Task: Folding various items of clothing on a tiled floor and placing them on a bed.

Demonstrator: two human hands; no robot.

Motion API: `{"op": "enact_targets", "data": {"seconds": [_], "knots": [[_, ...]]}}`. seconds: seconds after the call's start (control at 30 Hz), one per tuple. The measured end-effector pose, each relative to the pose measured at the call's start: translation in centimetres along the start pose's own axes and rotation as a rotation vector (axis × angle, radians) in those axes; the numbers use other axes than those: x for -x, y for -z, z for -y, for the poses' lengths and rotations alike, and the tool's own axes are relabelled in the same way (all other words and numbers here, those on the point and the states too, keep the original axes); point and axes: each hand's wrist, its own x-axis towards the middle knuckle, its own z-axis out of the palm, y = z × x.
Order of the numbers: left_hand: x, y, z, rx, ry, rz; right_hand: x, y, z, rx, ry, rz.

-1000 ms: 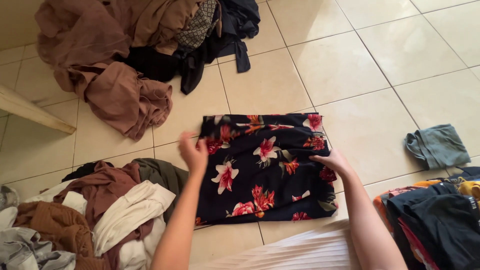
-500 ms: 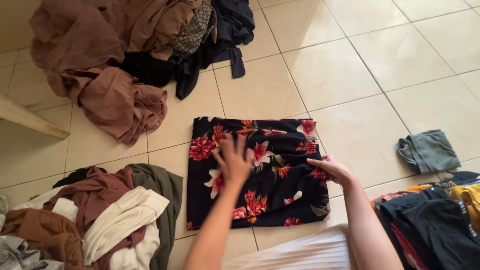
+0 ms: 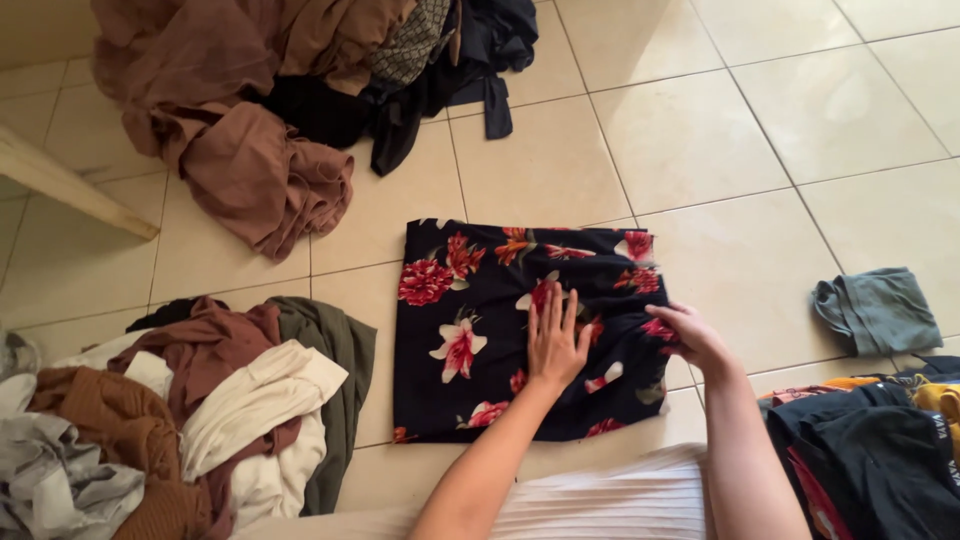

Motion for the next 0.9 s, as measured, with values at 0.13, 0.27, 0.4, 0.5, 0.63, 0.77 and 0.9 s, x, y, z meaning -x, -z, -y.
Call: {"op": "enact_targets", "data": {"seconds": [0.13, 0.27, 0.4, 0.5, 0.63, 0.77, 0.9], "knots": [[0.5, -1.6, 0.1, 0.182, -0.019, 0.022, -2.1, 2.6, -1.2, -0.288, 0.17, 0.031], [1.2, -4.8, 2.6, 0.585, -0.005, 0.149, 1.0, 1.6, 1.2, -0.392, 0.189, -0.075], [0.1, 0.2, 6.7, 1.484, 0.61, 0.296, 8.0, -4.7, 7.4, -0.426, 0.279, 0.033], [-1.1, 7.0, 10.4, 1.543, 0.828, 0.389, 9.0, -11.3, 9.4, -0.172, 0.451, 0.047], [-2.6, 15.2, 12.7, 1.478, 0.99, 0.442, 8.9, -22.7, 9.1, 0.417, 0.937, -0.124], [2.9, 6.1, 26.0, 1.715, 1.04, 0.494, 14.8, -29.0, 7.0, 0.596, 0.833, 0.241], [3.3, 7.7, 26.5, 1.543, 0.919, 0.423, 16.6, -29.1, 4.1, 1.003, 0.933, 0.227]]}}
